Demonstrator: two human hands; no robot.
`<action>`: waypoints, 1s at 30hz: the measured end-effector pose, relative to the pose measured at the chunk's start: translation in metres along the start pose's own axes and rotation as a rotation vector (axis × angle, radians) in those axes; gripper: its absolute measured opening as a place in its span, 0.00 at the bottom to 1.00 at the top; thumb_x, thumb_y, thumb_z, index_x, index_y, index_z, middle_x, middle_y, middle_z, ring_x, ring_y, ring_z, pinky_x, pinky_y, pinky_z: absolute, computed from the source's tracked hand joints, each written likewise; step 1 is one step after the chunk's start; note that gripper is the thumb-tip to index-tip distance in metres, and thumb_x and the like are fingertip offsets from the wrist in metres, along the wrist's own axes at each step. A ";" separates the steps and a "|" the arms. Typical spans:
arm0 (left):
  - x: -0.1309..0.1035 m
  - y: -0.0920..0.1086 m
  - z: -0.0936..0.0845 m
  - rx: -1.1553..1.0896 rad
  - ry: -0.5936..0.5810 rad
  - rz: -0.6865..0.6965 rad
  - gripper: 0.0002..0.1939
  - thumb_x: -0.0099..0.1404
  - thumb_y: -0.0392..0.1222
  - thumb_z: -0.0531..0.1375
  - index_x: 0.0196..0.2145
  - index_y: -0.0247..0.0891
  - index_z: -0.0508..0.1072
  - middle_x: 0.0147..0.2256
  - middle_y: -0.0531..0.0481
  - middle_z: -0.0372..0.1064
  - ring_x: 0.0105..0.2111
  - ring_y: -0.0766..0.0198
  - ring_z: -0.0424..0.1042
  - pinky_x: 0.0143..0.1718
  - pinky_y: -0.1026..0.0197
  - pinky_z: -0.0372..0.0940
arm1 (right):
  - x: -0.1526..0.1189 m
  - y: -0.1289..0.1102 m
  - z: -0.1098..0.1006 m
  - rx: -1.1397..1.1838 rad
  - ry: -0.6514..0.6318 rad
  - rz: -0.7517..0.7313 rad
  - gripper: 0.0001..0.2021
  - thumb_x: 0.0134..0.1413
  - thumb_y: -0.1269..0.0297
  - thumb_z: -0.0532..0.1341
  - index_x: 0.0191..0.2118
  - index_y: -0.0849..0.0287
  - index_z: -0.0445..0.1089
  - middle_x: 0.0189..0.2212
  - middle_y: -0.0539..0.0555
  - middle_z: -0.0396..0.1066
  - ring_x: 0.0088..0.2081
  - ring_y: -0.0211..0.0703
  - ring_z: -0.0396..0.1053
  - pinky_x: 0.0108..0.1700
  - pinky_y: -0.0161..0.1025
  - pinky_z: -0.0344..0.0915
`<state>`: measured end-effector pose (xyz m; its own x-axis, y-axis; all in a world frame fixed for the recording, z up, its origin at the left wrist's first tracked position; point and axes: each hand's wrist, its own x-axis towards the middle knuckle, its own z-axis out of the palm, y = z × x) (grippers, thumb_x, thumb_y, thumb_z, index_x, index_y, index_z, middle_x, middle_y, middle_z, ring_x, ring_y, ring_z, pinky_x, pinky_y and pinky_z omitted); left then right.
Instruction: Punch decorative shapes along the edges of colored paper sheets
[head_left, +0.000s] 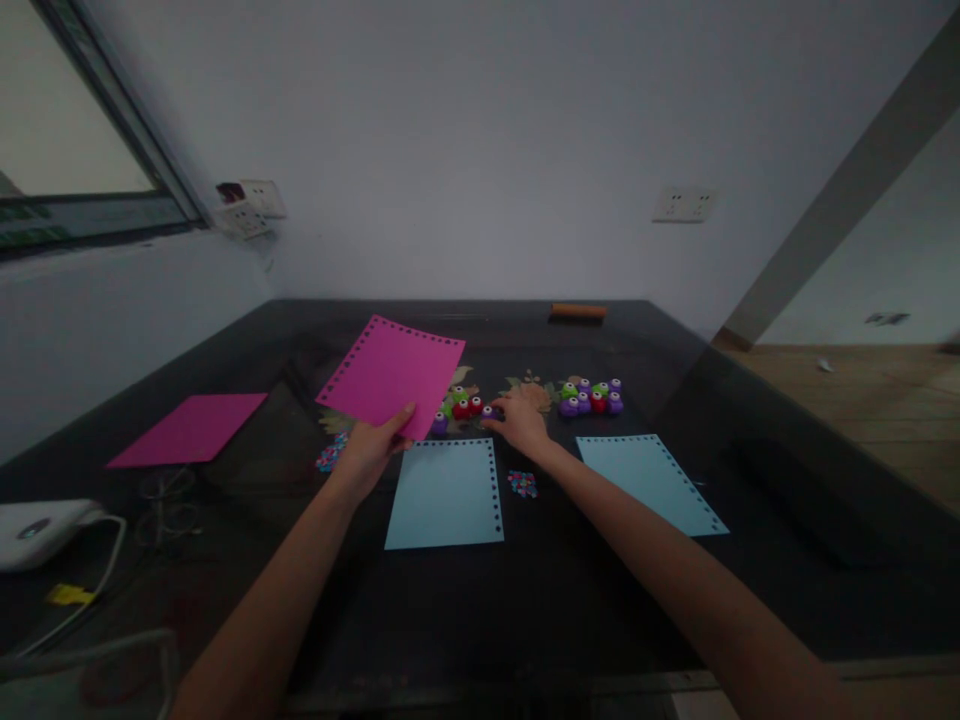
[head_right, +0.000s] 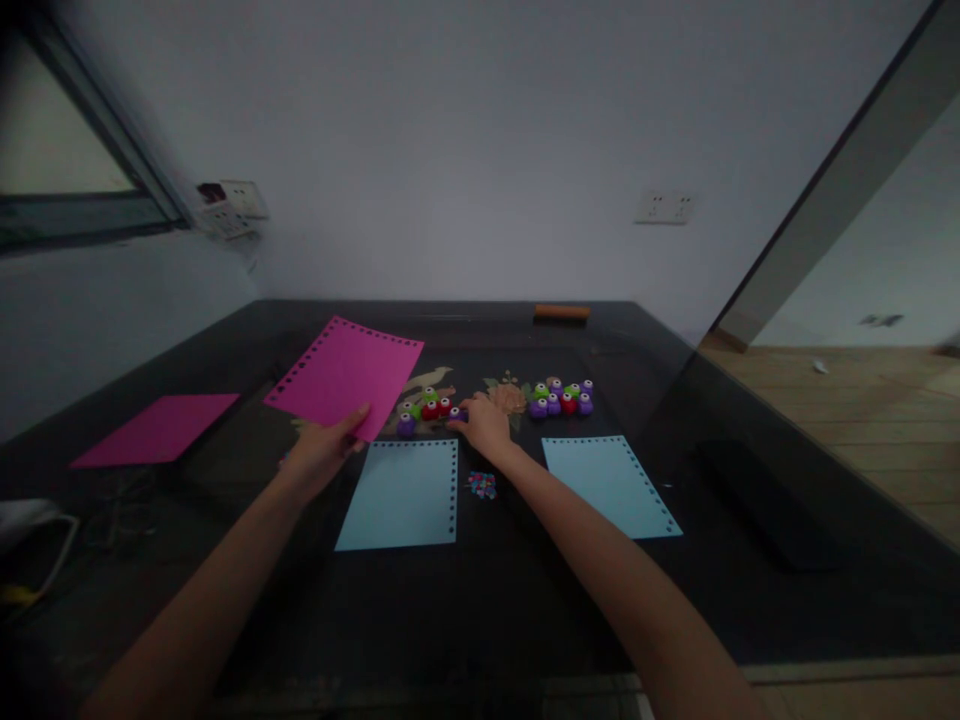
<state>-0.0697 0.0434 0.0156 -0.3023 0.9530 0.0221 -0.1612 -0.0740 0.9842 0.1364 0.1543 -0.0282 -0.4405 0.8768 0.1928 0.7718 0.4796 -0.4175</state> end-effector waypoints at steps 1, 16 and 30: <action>0.000 0.000 0.000 -0.010 -0.008 -0.002 0.15 0.49 0.46 0.67 0.27 0.38 0.64 0.16 0.60 0.60 0.14 0.72 0.59 0.16 0.68 0.53 | -0.001 0.000 0.000 -0.001 0.007 0.002 0.14 0.52 0.59 0.64 0.43 0.61 0.73 0.42 0.61 0.71 0.43 0.51 0.69 0.41 0.43 0.63; -0.005 0.003 0.006 -0.022 -0.021 -0.018 0.17 0.46 0.46 0.69 0.23 0.37 0.65 0.14 0.59 0.60 0.14 0.73 0.57 0.15 0.69 0.51 | -0.015 -0.002 -0.017 0.189 -0.007 0.013 0.14 0.50 0.61 0.65 0.42 0.62 0.74 0.32 0.58 0.74 0.31 0.43 0.70 0.33 0.38 0.61; -0.032 -0.017 0.037 0.362 -0.361 -0.114 0.21 0.60 0.51 0.57 0.16 0.35 0.66 0.13 0.53 0.61 0.16 0.70 0.58 0.19 0.66 0.51 | -0.096 0.014 -0.062 1.005 -0.293 0.308 0.21 0.41 0.66 0.68 0.45 0.58 0.71 0.28 0.49 0.72 0.23 0.34 0.65 0.25 0.33 0.59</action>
<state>-0.0226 0.0247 0.0048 0.0520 0.9943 -0.0928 0.1805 0.0820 0.9801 0.2180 0.0787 0.0030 -0.4875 0.8480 -0.2081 0.1991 -0.1241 -0.9721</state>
